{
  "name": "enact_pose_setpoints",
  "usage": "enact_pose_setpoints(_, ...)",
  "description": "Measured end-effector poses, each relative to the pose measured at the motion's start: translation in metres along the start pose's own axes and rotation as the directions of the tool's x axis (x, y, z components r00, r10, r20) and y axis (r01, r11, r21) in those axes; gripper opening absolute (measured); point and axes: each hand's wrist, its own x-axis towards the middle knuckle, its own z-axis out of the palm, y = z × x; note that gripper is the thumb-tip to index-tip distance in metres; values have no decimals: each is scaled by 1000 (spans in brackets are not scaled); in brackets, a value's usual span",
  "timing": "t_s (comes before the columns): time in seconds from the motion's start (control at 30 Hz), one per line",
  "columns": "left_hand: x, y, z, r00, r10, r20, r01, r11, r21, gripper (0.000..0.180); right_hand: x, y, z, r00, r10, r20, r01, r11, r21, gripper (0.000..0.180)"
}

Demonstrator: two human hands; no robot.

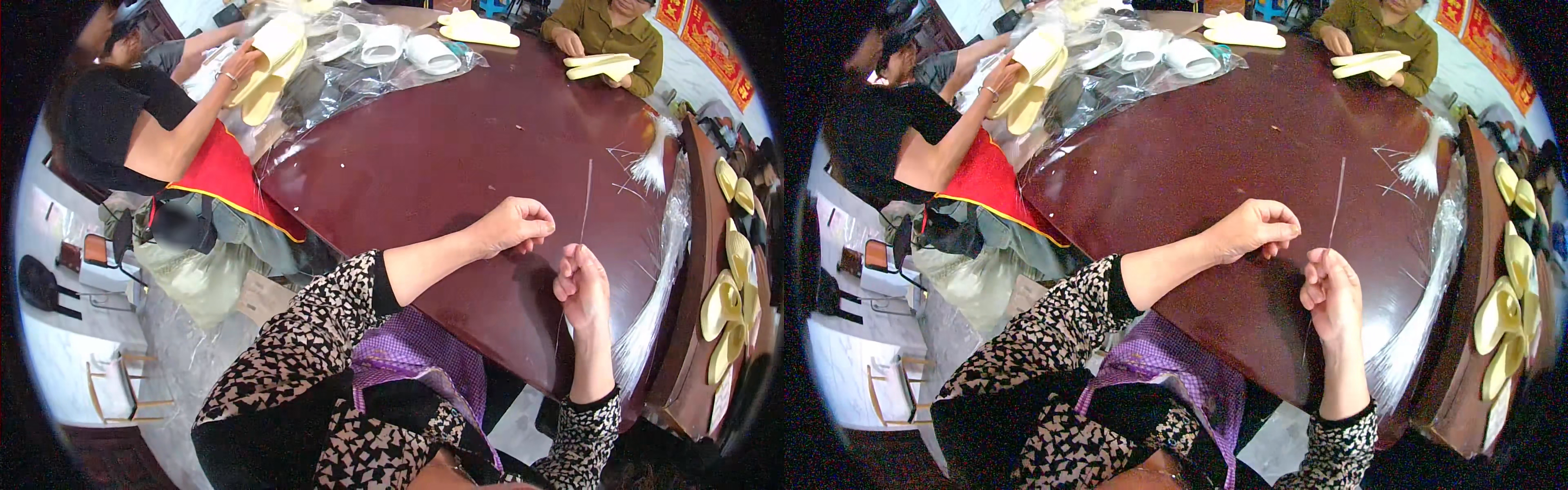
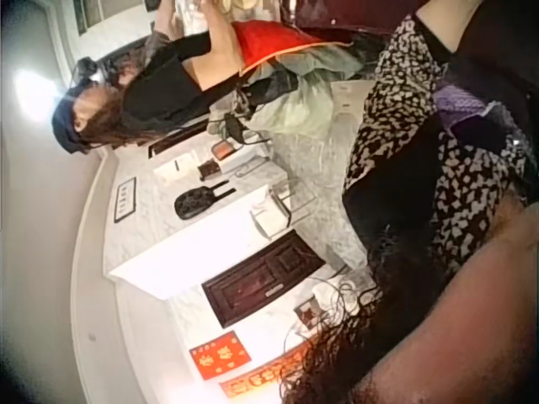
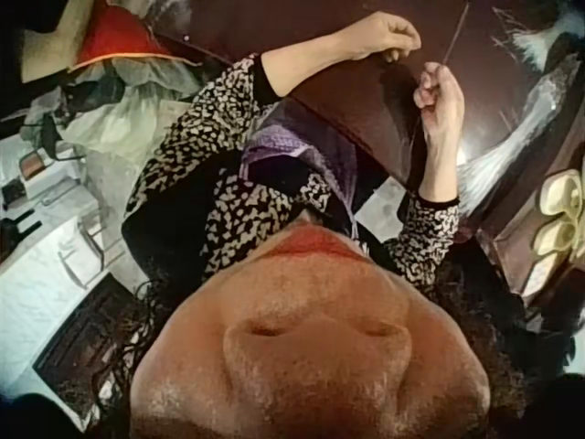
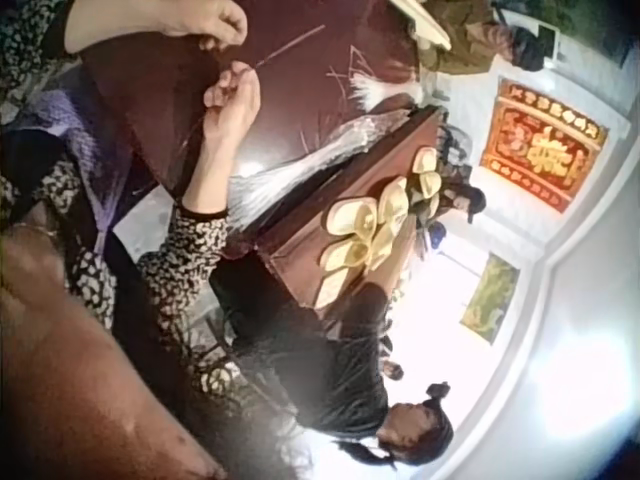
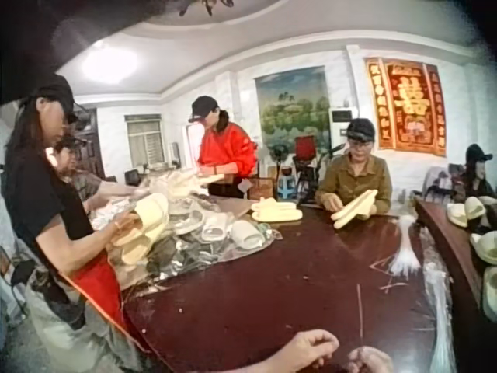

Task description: The person pairs slippers together by threading and fastening plastic ties through them by hand.

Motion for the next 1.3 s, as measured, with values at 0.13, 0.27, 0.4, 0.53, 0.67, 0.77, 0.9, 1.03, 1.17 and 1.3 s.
enact_pose_setpoints(0.13, -1, 0, 0, 1000, -24, 3, 25, 1000, -9, 12, 0, 0, 1, 1000, 15, 17, -15, 1000, -12, 23)
enact_pose_setpoints(0.27, -3, -2, 0, 1000, -20, 12, 20, 1000, 1, 12, -1, 1, -1, 1000, -2, 27, 1, 999, 49, 23)
enact_pose_setpoints(0.4, -2, -8, -2, 1000, -17, 16, 17, 1000, -22, 12, -2, 3, 1, 1000, 2, 8, -2, 998, 71, 24)
enact_pose_setpoints(0.53, -2, -4, 4, 998, -54, 40, 54, 998, -21, 13, -4, 0, 3, 998, 20, -63, -20, 1000, -3, 22)
enact_pose_setpoints(0.67, -3, 4, 2, 1000, -15, -16, 15, 1000, -24, 13, -4, -6, 13, 995, 75, -60, -81, 992, -94, 19)
enact_pose_setpoints(0.77, -1, 0, 1, 1000, -20, -12, 19, 997, -72, 13, -2, -1, 8, 990, 139, -20, -141, 984, -109, 20)
enact_pose_setpoints(0.9, -1, -1, 4, 998, -56, 23, 57, 997, -53, 12, -4, 2, 5, 981, 193, 27, -187, 971, -147, 22)
enact_pose_setpoints(1.03, -4, -3, 4, 998, -40, 43, 41, 999, -32, 12, -5, 4, 8, 975, 213, 56, -203, 969, -143, 23)
enact_pose_setpoints(1.17, -4, -4, 2, 996, -66, 64, 67, 998, -4, 11, -5, 6, 8, 976, 208, 69, -193, 965, -177, 23)
enact_pose_setpoints(1.3, -3, 0, 2, 991, -104, 89, 118, 980, -160, 11, -4, 7, 9, 985, 145, 94, -105, 933, -344, 24)
